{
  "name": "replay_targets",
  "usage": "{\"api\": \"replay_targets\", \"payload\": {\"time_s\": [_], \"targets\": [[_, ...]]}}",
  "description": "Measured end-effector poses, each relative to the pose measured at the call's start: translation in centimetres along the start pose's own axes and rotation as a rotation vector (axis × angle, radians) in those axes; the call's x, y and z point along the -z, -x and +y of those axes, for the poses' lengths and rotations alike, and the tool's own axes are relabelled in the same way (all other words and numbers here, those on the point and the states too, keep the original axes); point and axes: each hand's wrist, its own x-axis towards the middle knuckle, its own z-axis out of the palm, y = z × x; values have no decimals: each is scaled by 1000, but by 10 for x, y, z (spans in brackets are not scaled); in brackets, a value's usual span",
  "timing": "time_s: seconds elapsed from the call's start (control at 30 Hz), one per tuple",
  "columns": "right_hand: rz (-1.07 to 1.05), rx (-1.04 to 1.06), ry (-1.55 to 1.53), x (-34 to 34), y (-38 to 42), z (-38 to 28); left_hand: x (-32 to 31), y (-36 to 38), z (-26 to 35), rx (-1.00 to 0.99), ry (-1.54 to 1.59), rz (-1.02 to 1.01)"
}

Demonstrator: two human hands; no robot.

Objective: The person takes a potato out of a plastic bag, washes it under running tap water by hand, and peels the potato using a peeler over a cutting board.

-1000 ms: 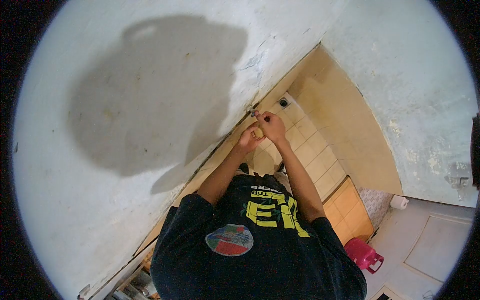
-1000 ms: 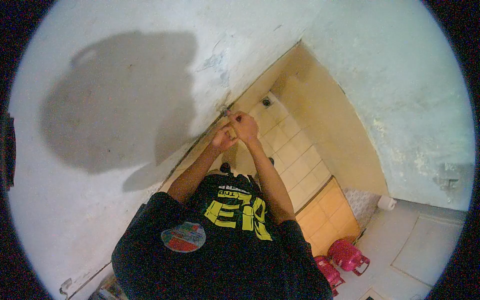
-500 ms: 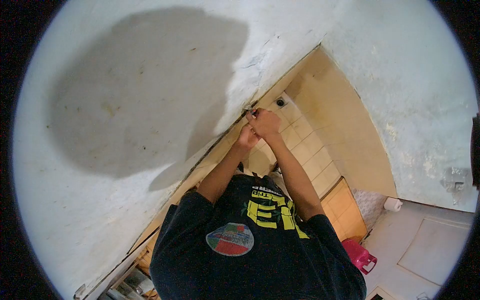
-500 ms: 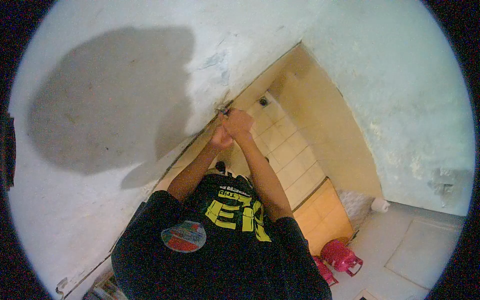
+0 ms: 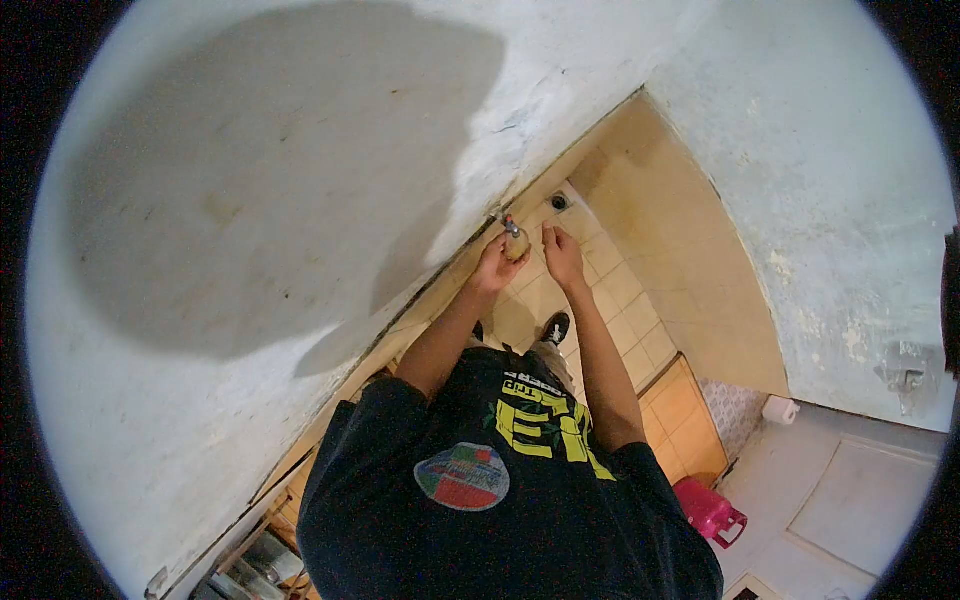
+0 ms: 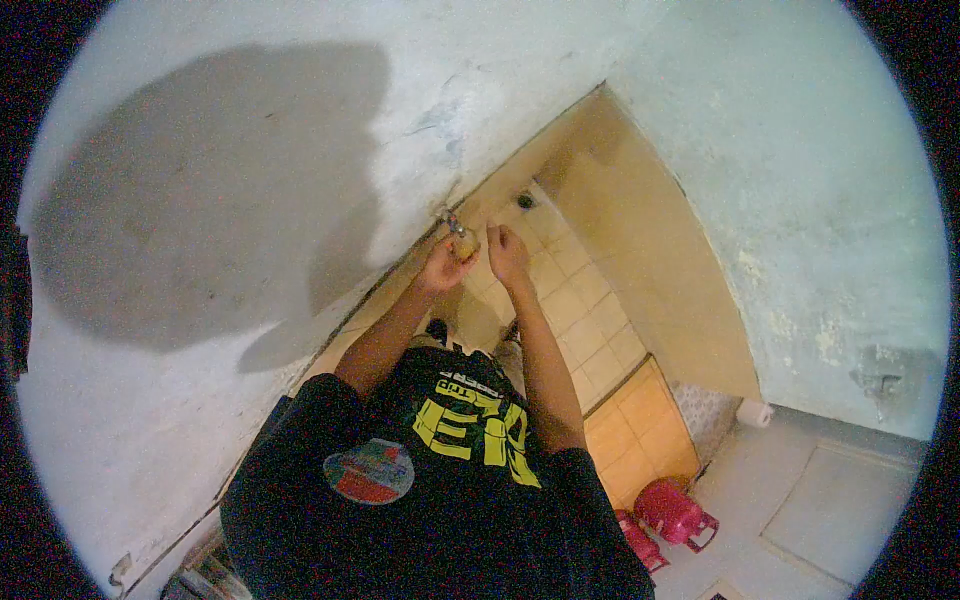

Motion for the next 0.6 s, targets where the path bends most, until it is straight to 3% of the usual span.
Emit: {"api": "replay_targets", "payload": {"time_s": [0.17, 0.33, 0.43, 0.53, 0.6], "targets": [[-57, -121, -190, -18, 15, 55, -18, 15, -2, 56, 23, 62], [-148, -296, -343, -18, 27, 51, -18, 3, 3, 188, -12, 112], [-1, -160, -370, -25, 33, 36, -11, 3, 3, 245, -115, 56], [-31, -91, -532, -38, 32, 19, -7, 9, -12, 52, -222, -133], [105, 68, -299, -80, 17, 42, -14, 14, -17, -112, -351, -45]]}}
